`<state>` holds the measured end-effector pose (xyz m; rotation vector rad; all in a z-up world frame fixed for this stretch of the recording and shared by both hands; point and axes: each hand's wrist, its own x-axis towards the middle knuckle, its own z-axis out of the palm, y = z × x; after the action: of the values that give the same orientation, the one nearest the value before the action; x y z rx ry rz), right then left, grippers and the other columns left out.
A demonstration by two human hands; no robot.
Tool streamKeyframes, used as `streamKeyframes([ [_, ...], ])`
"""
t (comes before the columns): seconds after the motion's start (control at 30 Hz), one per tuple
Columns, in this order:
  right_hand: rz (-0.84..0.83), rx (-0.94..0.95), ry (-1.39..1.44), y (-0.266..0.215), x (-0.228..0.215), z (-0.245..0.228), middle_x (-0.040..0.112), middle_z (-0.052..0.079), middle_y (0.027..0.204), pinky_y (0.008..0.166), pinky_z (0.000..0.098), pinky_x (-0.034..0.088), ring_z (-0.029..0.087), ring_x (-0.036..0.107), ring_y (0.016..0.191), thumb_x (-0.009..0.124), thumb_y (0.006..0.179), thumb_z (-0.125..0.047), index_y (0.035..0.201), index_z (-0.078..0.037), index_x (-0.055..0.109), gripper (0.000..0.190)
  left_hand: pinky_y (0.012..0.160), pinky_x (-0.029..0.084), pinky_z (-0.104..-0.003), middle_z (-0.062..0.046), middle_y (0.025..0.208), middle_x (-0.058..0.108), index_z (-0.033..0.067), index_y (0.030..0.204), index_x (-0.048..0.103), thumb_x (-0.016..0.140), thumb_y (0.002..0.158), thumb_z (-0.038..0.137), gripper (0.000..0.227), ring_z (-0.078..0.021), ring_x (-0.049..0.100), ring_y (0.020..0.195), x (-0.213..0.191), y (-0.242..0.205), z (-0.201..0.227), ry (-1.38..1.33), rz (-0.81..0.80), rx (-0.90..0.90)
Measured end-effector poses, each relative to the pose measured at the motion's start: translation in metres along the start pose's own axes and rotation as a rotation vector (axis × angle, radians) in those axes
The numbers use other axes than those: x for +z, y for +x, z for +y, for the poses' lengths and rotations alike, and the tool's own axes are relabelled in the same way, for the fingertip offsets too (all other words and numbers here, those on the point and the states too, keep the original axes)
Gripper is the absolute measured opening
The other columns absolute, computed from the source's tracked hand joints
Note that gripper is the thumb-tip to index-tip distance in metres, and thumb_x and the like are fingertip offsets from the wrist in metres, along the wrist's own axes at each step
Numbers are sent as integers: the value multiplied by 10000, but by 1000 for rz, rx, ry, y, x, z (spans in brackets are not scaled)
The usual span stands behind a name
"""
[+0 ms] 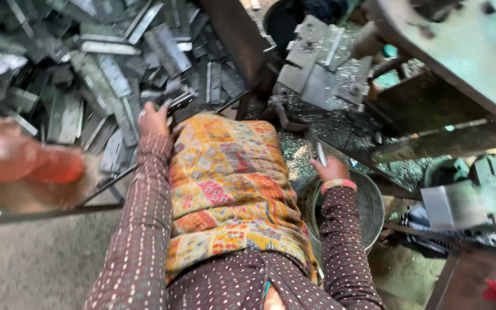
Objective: The person operates a metalworking machine, repeatedly placing metal pieces into a mold and using a tool to assist the process. They handle the metal pieces with their hands, moving them between the machine and a nearby pile.
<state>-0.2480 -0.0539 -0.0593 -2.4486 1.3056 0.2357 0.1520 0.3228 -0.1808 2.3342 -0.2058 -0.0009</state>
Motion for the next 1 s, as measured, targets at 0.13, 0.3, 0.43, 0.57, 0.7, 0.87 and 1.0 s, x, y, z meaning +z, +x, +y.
streamKeyframes([
  [0.13, 17, -19, 47, 3, 7, 1, 726, 208, 908, 763, 500, 533, 408, 697, 846, 698, 851, -565, 966, -44, 721, 534, 851, 466, -530, -247, 1032, 608, 63, 1057, 704, 647, 1005, 188, 147, -429, 572, 1008, -9, -18, 5, 254, 108, 320],
  [0.3, -34, 25, 53, -8, -6, -13, 726, 183, 879, 771, 496, 533, 384, 698, 825, 688, 861, -554, 965, -52, 716, 512, 851, 496, -501, -235, 1104, 575, 81, 999, 730, 651, 897, 102, 131, -435, 588, 1007, -12, -16, 13, 312, 142, 339],
  [0.43, -65, 49, 42, -11, -13, -22, 721, 161, 866, 748, 489, 539, 355, 702, 789, 674, 885, -540, 988, -55, 702, 496, 804, 528, -499, -216, 1141, 576, 80, 1027, 724, 660, 889, 55, 154, -420, 623, 955, -40, -25, 56, 321, 42, 416],
  [0.57, -105, 74, 47, -10, -13, -22, 728, 127, 844, 707, 462, 568, 303, 720, 733, 651, 902, -519, 1032, -76, 690, 464, 720, 567, -422, -131, 1112, 592, 108, 1061, 731, 708, 987, 107, 78, -299, 665, 885, -73, -33, 143, 355, -22, 453],
  [0.7, -95, 69, 31, -13, -15, -25, 730, 126, 833, 707, 457, 567, 299, 719, 730, 649, 907, -521, 1043, -87, 686, 456, 638, 555, -394, -110, 1055, 602, 143, 1091, 750, 800, 948, 241, 180, -263, 646, 789, -63, -38, 233, 275, 151, 650],
  [0.87, -59, 47, -11, -15, -14, -22, 727, 139, 854, 733, 473, 557, 326, 714, 779, 656, 902, -575, 1009, -76, 695, 512, 894, 535, -462, -114, 1201, 621, 125, 1339, 594, 736, 1048, 281, 360, -290, 640, 998, 31, -63, 311, -61, 157, 884],
  [1.0, -3, 8, 8, -13, -7, -16, 724, 150, 867, 722, 487, 553, 348, 707, 789, 666, 881, -574, 1036, -82, 679, 516, 981, 470, -417, -142, 1380, 555, 296, 1427, 527, 614, 932, 312, 503, -232, 626, 1099, 72, -97, 332, 500, -49, 1236],
])
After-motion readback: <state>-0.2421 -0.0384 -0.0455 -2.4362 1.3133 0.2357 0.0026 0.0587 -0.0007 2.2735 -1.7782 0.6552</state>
